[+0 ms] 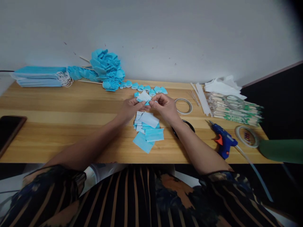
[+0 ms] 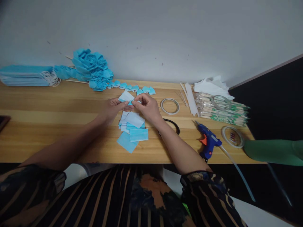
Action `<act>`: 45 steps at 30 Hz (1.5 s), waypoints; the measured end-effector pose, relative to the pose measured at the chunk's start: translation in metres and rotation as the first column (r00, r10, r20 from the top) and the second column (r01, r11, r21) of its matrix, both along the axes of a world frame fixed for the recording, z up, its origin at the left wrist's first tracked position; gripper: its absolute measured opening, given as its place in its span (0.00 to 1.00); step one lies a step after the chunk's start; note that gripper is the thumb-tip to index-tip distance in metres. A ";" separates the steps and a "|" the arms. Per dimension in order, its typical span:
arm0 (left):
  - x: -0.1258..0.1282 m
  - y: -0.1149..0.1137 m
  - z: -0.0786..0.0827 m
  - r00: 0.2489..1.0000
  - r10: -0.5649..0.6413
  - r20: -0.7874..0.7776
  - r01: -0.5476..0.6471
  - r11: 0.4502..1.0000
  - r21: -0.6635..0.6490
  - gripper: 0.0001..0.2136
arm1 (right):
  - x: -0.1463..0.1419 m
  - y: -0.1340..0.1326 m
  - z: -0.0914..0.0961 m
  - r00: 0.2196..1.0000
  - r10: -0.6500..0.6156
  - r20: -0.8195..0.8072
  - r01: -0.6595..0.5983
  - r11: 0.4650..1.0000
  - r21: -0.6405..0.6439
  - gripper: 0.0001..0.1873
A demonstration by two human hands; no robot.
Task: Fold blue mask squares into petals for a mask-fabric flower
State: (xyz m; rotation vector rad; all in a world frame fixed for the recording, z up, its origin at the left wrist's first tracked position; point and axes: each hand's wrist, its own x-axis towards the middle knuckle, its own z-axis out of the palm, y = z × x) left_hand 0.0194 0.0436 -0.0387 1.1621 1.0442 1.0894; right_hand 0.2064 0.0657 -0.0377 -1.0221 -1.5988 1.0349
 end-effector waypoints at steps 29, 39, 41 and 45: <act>-0.002 -0.001 0.007 0.976 0.088 -0.198 -0.072 0.994 0.087 0.12 | -0.002 0.001 0.001 0.966 0.175 -0.190 -0.216 0.951 -0.221 0.33; 0.000 -0.002 0.011 0.987 0.094 -0.131 -0.072 0.985 0.159 0.14 | -0.006 -0.006 0.009 0.951 0.217 -0.222 -0.270 0.930 -0.251 0.27; 0.000 -0.002 0.010 0.987 0.097 -0.131 -0.076 0.985 0.157 0.14 | -0.005 -0.005 0.008 0.960 0.177 -0.217 -0.226 0.947 -0.229 0.26; 0.002 -0.003 0.007 0.993 0.081 -0.085 -0.071 0.991 0.111 0.15 | -0.004 -0.004 0.006 0.965 0.142 -0.222 -0.186 0.964 -0.191 0.24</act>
